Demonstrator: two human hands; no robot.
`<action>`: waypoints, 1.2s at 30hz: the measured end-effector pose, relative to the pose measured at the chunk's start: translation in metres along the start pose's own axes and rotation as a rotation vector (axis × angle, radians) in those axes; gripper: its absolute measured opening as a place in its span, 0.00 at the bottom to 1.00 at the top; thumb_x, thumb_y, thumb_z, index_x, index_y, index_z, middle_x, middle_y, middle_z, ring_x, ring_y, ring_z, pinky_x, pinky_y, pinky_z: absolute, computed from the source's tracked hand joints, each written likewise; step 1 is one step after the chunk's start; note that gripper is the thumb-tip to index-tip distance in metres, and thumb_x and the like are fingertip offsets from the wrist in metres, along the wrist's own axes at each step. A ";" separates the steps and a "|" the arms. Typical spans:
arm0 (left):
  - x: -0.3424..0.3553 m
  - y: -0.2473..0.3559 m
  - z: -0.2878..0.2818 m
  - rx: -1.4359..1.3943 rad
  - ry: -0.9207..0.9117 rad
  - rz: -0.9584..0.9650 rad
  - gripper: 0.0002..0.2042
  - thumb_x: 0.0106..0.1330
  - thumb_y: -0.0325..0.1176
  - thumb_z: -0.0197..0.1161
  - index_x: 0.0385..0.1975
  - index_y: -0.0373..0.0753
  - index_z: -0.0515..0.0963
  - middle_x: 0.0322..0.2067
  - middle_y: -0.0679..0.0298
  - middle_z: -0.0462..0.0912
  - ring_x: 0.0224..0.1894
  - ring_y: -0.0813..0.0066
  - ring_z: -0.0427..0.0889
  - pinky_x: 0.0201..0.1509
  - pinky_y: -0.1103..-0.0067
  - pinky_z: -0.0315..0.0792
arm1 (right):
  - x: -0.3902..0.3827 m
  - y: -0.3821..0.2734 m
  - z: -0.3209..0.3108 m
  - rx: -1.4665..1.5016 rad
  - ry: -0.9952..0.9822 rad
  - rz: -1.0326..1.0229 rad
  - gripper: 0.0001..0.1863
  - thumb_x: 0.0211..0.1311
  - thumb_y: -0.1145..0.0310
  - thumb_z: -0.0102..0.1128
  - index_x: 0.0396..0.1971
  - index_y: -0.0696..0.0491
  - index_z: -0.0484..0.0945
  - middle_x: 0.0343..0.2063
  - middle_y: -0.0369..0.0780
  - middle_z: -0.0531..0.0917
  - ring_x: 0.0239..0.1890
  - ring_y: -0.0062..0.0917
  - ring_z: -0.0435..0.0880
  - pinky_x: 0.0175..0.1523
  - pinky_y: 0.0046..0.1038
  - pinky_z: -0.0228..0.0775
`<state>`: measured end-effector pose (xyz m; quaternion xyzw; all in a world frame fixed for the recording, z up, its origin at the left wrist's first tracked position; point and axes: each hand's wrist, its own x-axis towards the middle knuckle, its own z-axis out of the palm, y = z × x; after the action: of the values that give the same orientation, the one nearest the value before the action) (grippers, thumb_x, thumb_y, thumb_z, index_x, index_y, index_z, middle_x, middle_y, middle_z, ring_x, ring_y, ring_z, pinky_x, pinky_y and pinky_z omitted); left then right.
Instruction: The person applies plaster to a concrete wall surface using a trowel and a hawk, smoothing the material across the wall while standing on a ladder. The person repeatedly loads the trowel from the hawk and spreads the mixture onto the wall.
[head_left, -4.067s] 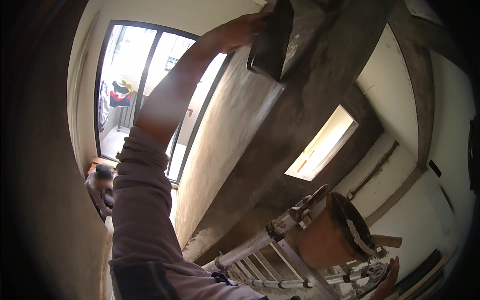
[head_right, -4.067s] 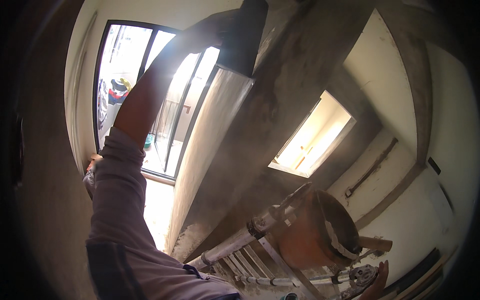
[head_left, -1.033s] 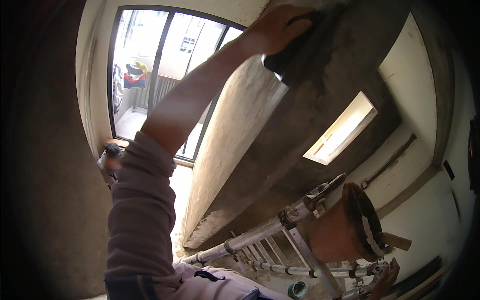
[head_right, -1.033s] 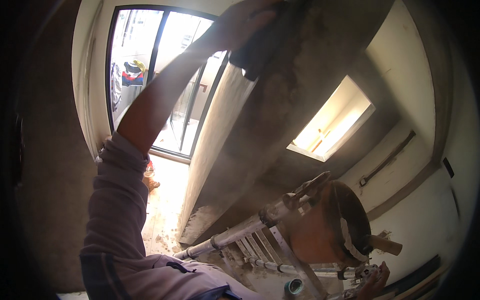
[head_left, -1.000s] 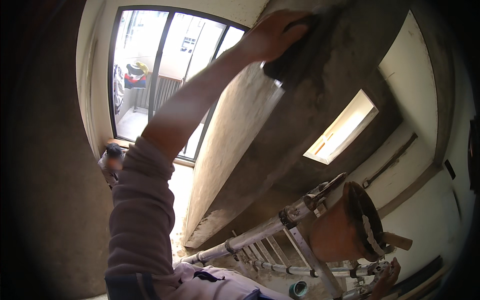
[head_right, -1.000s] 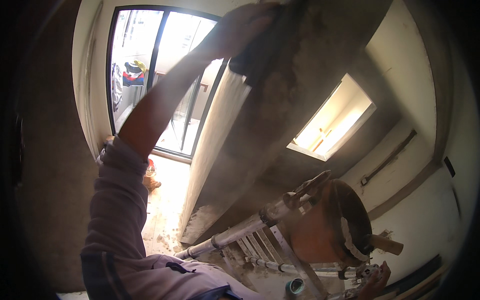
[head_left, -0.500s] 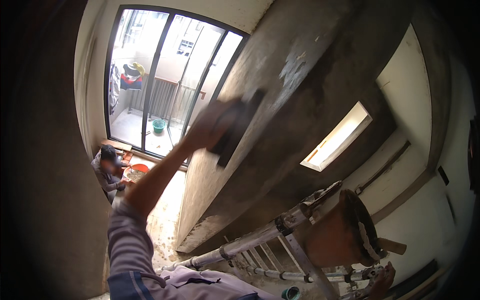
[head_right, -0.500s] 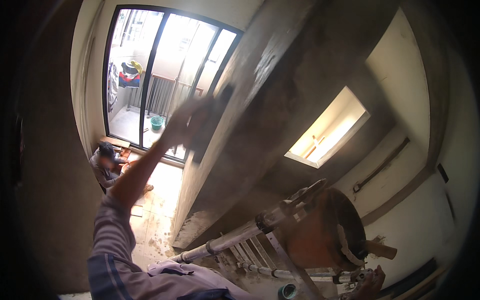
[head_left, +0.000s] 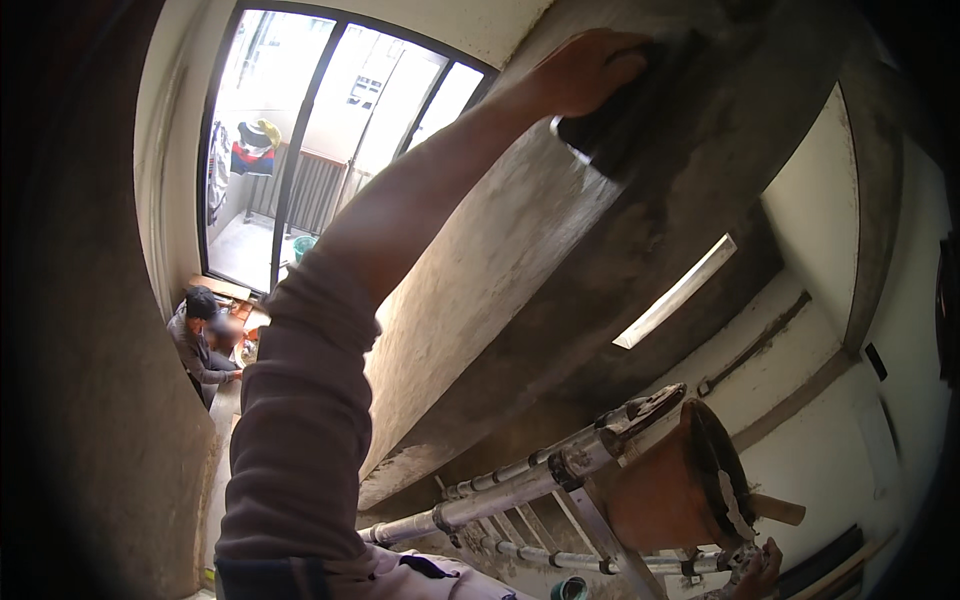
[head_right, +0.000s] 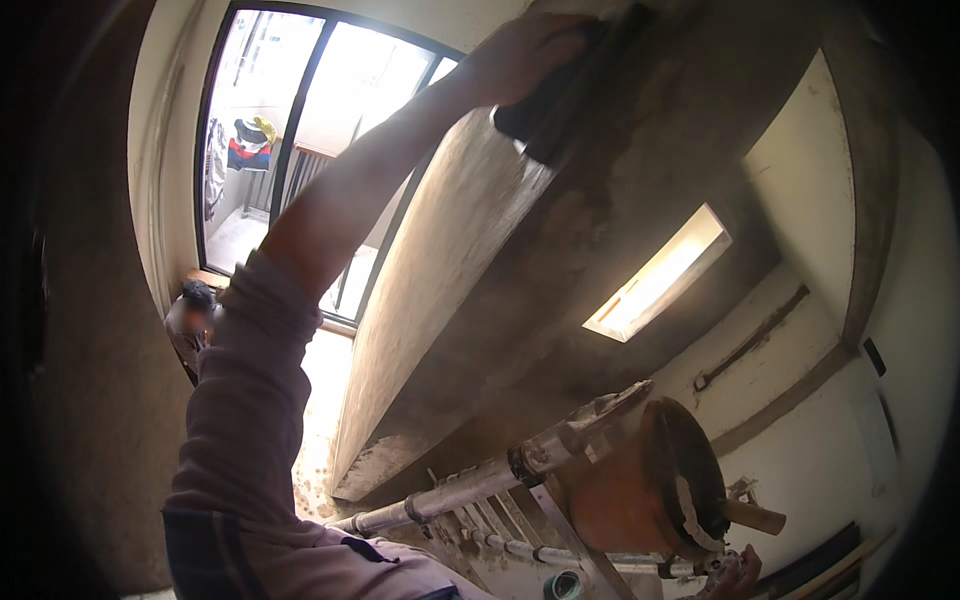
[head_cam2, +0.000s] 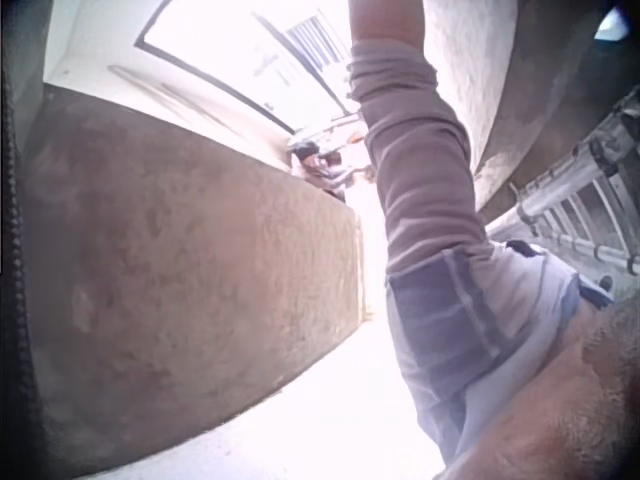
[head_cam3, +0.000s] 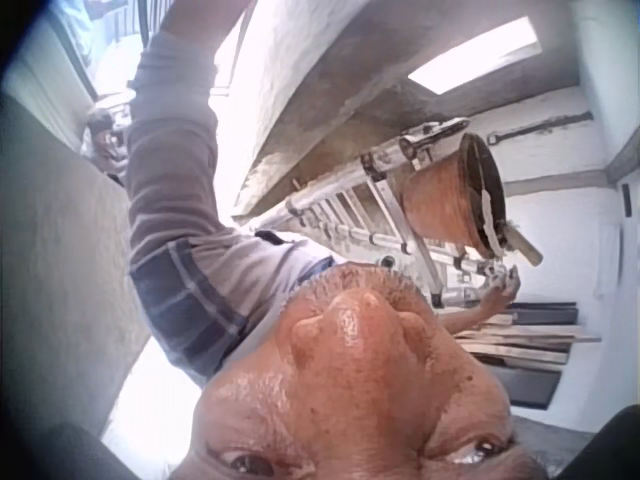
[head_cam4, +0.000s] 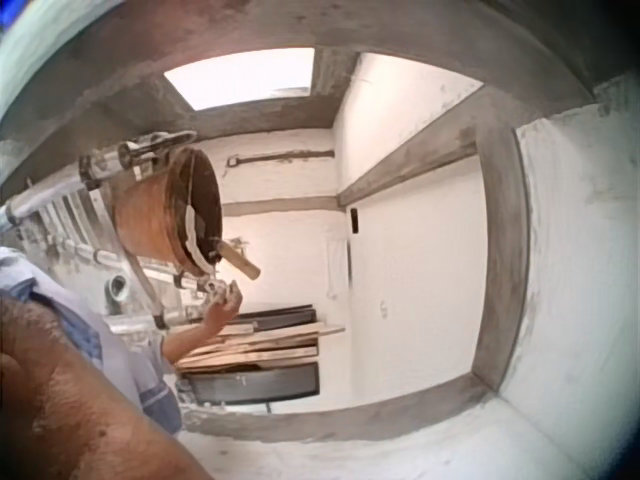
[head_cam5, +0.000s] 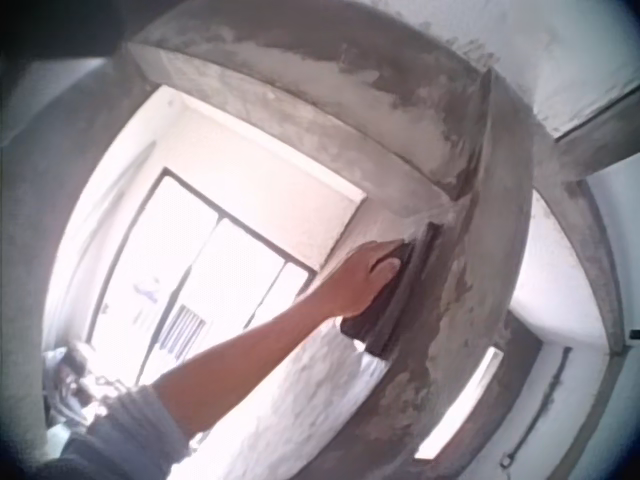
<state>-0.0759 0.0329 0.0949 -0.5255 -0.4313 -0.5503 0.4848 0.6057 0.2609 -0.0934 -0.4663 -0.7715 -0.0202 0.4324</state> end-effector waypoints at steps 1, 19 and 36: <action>-0.018 0.005 -0.004 0.010 -0.033 0.012 0.20 0.69 0.43 0.51 0.57 0.39 0.72 0.53 0.51 0.76 0.55 0.54 0.74 0.62 0.67 0.66 | -0.002 -0.006 -0.002 -0.031 -0.001 -0.006 0.21 0.63 0.68 0.55 0.54 0.61 0.74 0.49 0.47 0.78 0.48 0.35 0.78 0.53 0.32 0.70; -0.011 -0.059 -0.009 0.102 -0.025 -0.017 0.21 0.71 0.42 0.49 0.60 0.40 0.69 0.54 0.52 0.75 0.57 0.55 0.73 0.63 0.68 0.65 | -0.004 0.002 0.001 0.036 0.076 -0.057 0.24 0.63 0.61 0.55 0.54 0.60 0.74 0.50 0.48 0.79 0.51 0.36 0.78 0.57 0.34 0.68; -0.292 0.048 -0.075 -0.127 -0.296 -0.411 0.22 0.69 0.35 0.53 0.62 0.39 0.67 0.42 0.50 0.75 0.44 0.57 0.77 0.51 0.67 0.71 | -0.002 0.030 -0.008 -0.131 0.063 -0.191 0.30 0.65 0.47 0.50 0.48 0.61 0.78 0.47 0.49 0.81 0.50 0.40 0.79 0.56 0.35 0.69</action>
<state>-0.0471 -0.0255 -0.2033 -0.5311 -0.5599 -0.5801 0.2606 0.6336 0.2733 -0.1007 -0.4172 -0.7955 -0.1262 0.4210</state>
